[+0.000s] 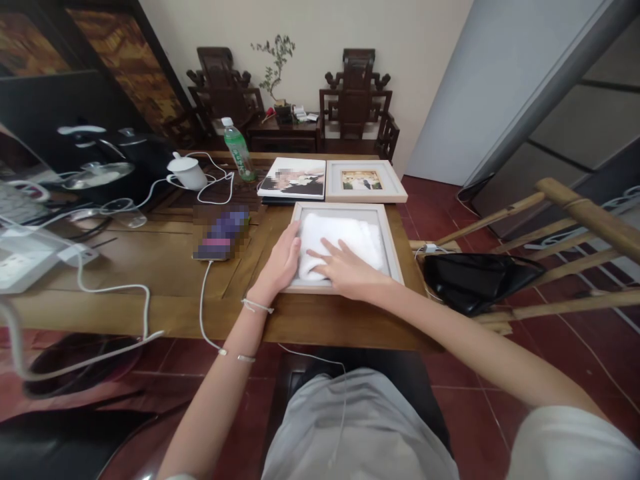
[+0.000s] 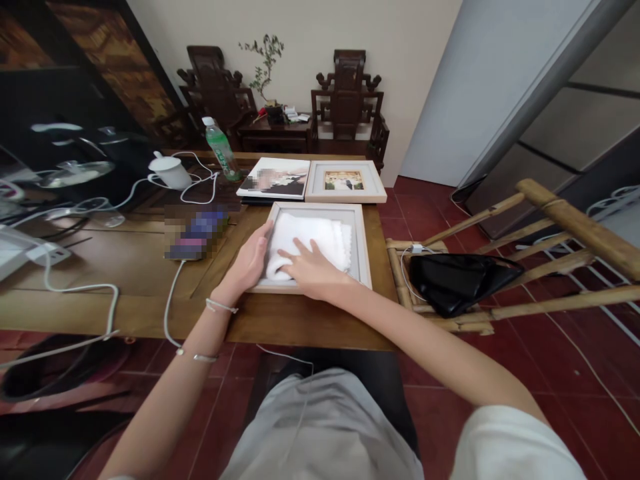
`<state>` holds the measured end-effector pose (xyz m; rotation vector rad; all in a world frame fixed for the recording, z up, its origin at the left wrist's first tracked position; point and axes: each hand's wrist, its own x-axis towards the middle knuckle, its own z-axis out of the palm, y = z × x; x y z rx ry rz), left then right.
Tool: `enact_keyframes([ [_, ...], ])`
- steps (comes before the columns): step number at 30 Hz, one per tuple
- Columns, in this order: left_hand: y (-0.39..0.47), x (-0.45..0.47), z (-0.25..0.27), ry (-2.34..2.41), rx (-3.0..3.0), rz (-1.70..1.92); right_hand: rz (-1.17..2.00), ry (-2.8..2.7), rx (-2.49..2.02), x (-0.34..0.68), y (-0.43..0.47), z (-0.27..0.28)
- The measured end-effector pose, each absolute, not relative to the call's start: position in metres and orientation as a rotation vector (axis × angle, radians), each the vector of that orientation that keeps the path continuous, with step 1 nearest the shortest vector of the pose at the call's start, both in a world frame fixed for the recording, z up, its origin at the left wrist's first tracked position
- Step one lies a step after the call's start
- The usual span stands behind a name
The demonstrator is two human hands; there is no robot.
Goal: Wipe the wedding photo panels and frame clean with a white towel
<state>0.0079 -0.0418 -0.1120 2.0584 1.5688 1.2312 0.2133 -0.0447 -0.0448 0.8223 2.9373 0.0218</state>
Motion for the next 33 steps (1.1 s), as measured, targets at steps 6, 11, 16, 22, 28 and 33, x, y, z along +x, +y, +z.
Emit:
enact_keyframes([
  [6, -0.042, 0.009, -0.110, 1.545, 2.067, 1.257, -0.047, 2.949, 0.815, 0.210, -0.052, -0.042],
  [11, -0.043, 0.009, -0.111, 1.554, 2.057, 1.262, 0.034, 2.949, 0.969, 0.193, -0.026, -0.046],
  [16, -0.042, 0.009, -0.110, 1.551, 2.058, 1.259, 0.008, 2.901, 1.128, 0.180, 0.000, -0.044],
  [22, -0.042, 0.011, -0.111, 1.564, 2.079, 1.227, 0.012, 2.909, 1.070, 0.187, -0.018, -0.047],
  [28, -0.043, 0.011, -0.109, 1.545, 2.089, 1.215, -0.140, 2.874, 0.904, 0.198, -0.058, -0.039],
  [33, -0.043, 0.010, -0.109, 1.552, 2.068, 1.228, -0.175, 2.871, 0.926, 0.195, -0.060, -0.033],
])
